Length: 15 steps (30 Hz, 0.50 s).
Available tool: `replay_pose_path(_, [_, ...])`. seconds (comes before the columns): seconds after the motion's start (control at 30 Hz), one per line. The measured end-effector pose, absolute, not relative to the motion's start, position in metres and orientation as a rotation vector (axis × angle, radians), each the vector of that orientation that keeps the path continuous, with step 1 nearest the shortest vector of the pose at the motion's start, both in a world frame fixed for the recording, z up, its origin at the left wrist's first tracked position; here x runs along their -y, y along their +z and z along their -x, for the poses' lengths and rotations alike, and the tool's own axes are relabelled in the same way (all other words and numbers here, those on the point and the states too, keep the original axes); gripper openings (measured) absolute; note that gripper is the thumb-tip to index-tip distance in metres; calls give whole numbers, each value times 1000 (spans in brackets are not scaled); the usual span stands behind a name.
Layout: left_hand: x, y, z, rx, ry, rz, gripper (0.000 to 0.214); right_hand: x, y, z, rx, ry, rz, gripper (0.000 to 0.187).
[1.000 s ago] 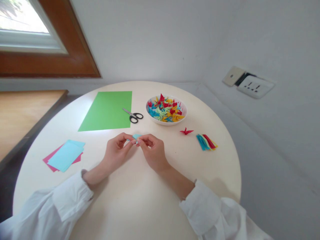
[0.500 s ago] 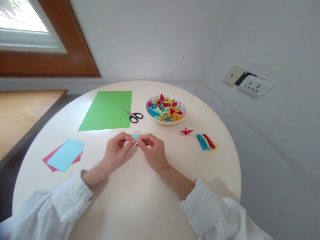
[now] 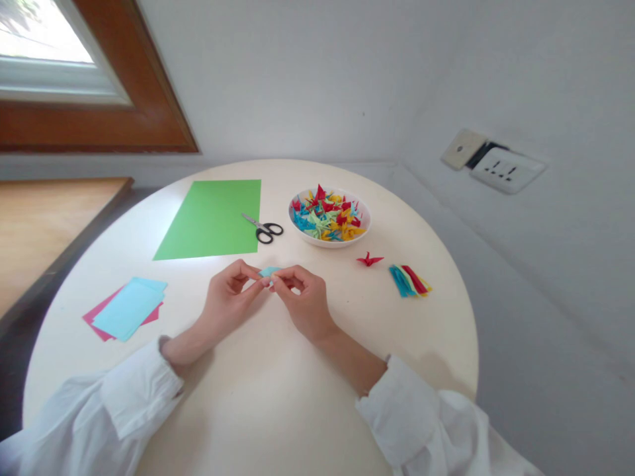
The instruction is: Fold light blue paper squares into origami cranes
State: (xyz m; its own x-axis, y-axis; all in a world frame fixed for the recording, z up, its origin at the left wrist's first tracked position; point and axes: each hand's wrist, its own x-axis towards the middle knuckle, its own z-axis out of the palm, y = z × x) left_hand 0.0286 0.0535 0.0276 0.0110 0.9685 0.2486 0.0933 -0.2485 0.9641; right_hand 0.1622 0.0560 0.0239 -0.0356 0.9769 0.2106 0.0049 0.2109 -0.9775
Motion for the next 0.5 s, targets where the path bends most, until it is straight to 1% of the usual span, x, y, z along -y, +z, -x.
replay_pose_path(0.23, [-53,30,-30,-1172,1365,-1434,27,-55,25,-162,1332,1092,1028,12])
replay_pose_path(0.5, [-54,31,-31,-1180,1338,-1428,30,-56,23,-162,1273,1115,1002,22])
